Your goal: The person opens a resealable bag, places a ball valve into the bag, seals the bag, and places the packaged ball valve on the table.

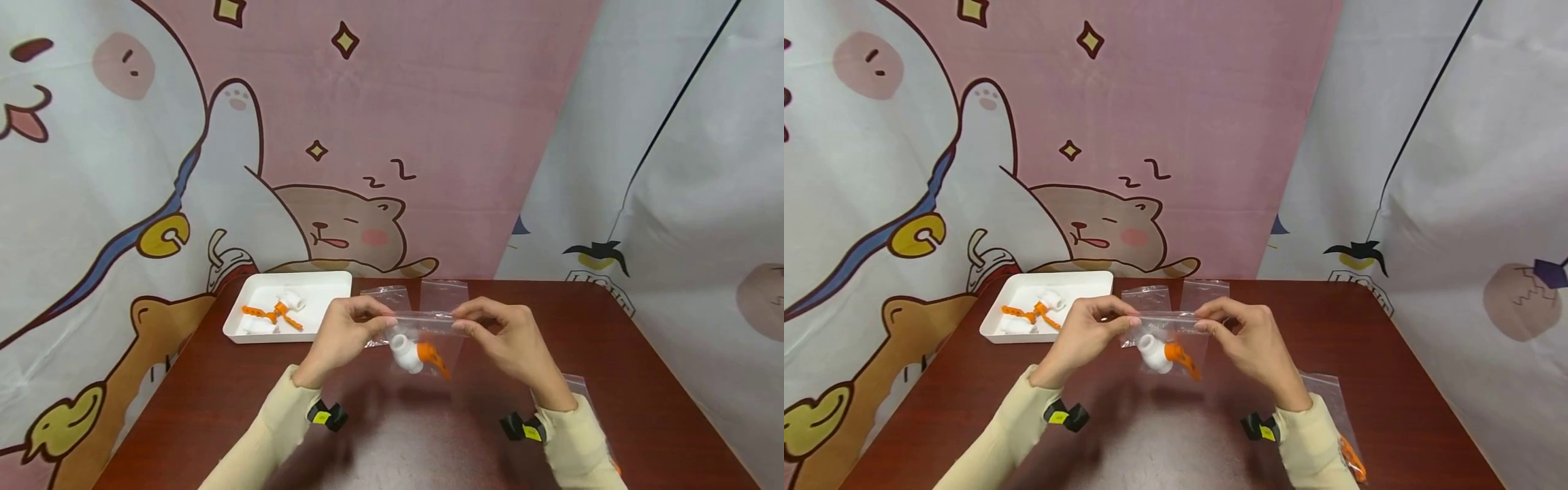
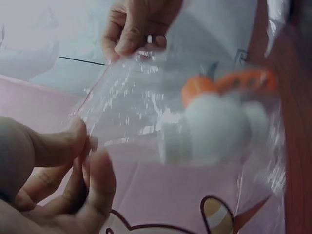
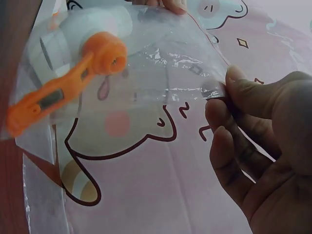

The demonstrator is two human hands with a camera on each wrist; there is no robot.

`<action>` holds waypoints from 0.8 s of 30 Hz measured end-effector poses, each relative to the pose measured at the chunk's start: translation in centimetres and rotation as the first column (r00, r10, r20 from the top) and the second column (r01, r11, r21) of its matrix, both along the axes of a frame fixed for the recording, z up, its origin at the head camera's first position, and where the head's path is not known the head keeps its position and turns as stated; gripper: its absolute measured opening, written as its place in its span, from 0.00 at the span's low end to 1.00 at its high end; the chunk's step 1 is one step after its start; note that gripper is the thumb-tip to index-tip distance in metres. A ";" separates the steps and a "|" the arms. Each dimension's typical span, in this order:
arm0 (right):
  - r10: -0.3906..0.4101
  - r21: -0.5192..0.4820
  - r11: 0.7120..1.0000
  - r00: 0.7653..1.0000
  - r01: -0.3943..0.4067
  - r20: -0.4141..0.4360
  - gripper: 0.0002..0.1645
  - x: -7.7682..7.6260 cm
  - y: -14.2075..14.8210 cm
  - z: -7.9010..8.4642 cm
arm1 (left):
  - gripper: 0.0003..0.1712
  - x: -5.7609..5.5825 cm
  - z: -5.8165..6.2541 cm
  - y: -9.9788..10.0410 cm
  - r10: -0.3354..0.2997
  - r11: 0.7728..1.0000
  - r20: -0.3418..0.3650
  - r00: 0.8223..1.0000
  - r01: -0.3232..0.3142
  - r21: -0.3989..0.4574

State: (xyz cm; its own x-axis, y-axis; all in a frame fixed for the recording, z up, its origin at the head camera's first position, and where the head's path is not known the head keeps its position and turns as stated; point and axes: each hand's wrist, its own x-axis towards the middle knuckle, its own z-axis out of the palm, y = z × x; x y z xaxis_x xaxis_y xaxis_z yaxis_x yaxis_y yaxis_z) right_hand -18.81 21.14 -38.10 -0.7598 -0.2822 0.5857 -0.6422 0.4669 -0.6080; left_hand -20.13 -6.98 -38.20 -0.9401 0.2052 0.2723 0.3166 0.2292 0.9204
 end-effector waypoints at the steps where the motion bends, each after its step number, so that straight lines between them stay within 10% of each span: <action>1: -0.003 -0.005 1.000 1.000 0.003 0.003 0.12 0.0 0.0 0.0 | 0.02 0.0 0.0 0.1 0.008 1.000 0.005 1.000 -0.008 0.015; 24: 0.052 0.049 0.997 0.991 -0.058 0.122 0.20 -0.3 -0.6 -0.2 | 0.05 0.5 -0.4 1.8 -0.026 0.994 -0.191 0.981 0.046 0.100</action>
